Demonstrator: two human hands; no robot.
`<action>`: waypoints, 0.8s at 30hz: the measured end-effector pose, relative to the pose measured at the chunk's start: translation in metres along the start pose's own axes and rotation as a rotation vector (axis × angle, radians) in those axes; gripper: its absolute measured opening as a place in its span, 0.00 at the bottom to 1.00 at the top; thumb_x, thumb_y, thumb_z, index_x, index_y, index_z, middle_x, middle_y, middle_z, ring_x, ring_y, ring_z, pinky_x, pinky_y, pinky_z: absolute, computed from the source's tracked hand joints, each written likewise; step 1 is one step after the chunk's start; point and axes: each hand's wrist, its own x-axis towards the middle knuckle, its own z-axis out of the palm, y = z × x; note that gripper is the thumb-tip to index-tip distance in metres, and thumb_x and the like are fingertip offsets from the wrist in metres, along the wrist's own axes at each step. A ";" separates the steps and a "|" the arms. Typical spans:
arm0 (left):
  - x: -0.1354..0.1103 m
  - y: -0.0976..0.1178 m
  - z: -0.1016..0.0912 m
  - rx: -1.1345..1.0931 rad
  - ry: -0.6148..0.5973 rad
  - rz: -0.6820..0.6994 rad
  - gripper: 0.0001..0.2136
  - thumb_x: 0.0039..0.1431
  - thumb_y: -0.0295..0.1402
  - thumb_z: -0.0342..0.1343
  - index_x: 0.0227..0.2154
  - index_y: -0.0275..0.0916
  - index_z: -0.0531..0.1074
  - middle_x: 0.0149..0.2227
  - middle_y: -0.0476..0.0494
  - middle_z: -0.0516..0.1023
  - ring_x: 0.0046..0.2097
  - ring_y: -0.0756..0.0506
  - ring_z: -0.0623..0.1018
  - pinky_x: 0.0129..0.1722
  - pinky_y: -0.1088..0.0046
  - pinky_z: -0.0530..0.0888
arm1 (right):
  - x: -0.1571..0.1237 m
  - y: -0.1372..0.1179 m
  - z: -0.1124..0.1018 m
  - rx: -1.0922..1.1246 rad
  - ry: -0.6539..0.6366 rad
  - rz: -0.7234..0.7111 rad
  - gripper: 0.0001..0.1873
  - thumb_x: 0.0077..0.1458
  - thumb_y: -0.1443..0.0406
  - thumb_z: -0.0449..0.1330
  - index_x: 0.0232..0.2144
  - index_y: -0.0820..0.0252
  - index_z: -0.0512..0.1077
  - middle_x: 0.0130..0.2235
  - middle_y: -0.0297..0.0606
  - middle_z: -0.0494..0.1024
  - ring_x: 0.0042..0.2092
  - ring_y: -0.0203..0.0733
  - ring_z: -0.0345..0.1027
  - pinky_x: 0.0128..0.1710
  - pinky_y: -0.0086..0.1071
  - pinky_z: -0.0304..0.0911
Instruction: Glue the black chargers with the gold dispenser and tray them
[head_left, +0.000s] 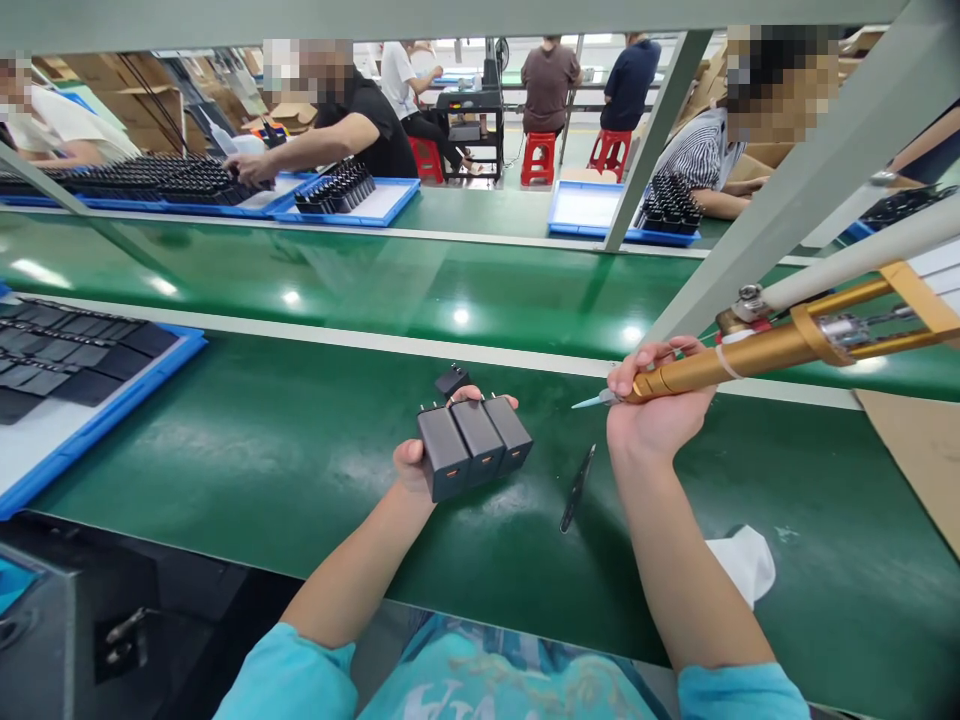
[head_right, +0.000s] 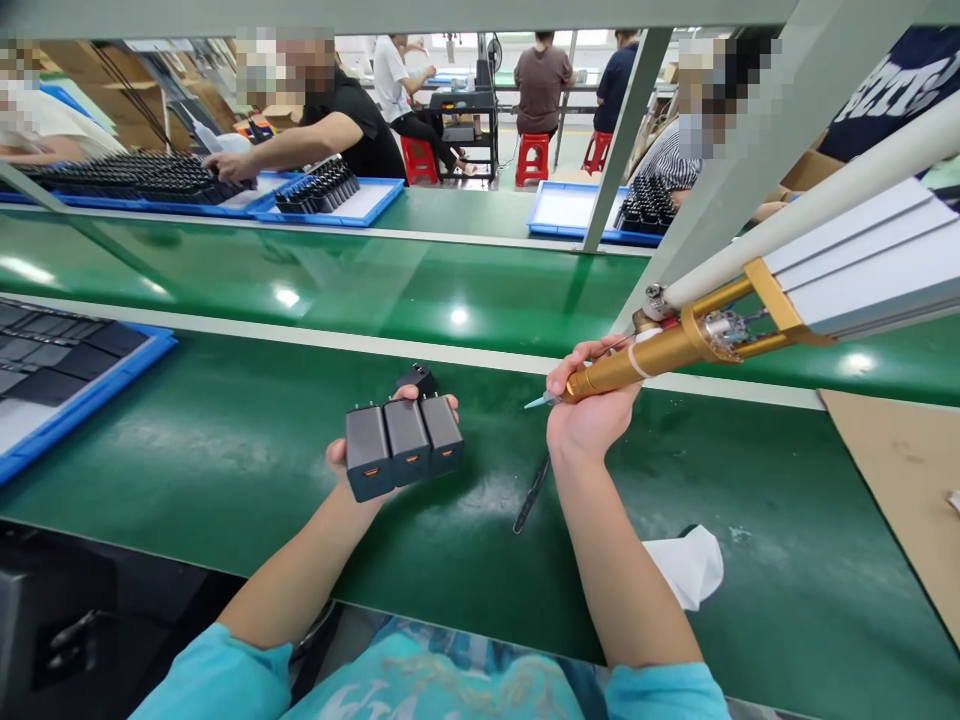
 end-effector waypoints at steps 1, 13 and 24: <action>0.000 0.000 -0.001 0.006 -0.011 0.000 0.34 0.30 0.55 0.63 0.42 0.46 0.66 0.52 0.37 0.68 0.50 0.32 0.72 0.46 0.53 0.69 | 0.000 0.000 0.000 -0.003 0.002 0.000 0.09 0.58 0.62 0.42 0.32 0.57 0.60 0.23 0.29 0.64 0.15 0.31 0.56 0.16 0.26 0.52; 0.001 0.000 -0.003 0.078 -0.032 0.007 0.37 0.27 0.58 0.61 0.42 0.46 0.62 0.50 0.36 0.65 0.48 0.33 0.71 0.44 0.54 0.69 | 0.001 0.001 -0.001 -0.046 0.001 -0.008 0.08 0.56 0.60 0.44 0.32 0.56 0.59 0.23 0.28 0.64 0.16 0.31 0.56 0.16 0.26 0.51; 0.001 0.001 -0.002 0.035 -0.042 -0.008 0.36 0.27 0.57 0.63 0.41 0.45 0.63 0.50 0.36 0.67 0.46 0.35 0.72 0.44 0.55 0.69 | 0.000 0.000 0.000 -0.028 -0.005 -0.013 0.08 0.55 0.59 0.46 0.32 0.57 0.60 0.23 0.28 0.65 0.16 0.31 0.57 0.16 0.26 0.51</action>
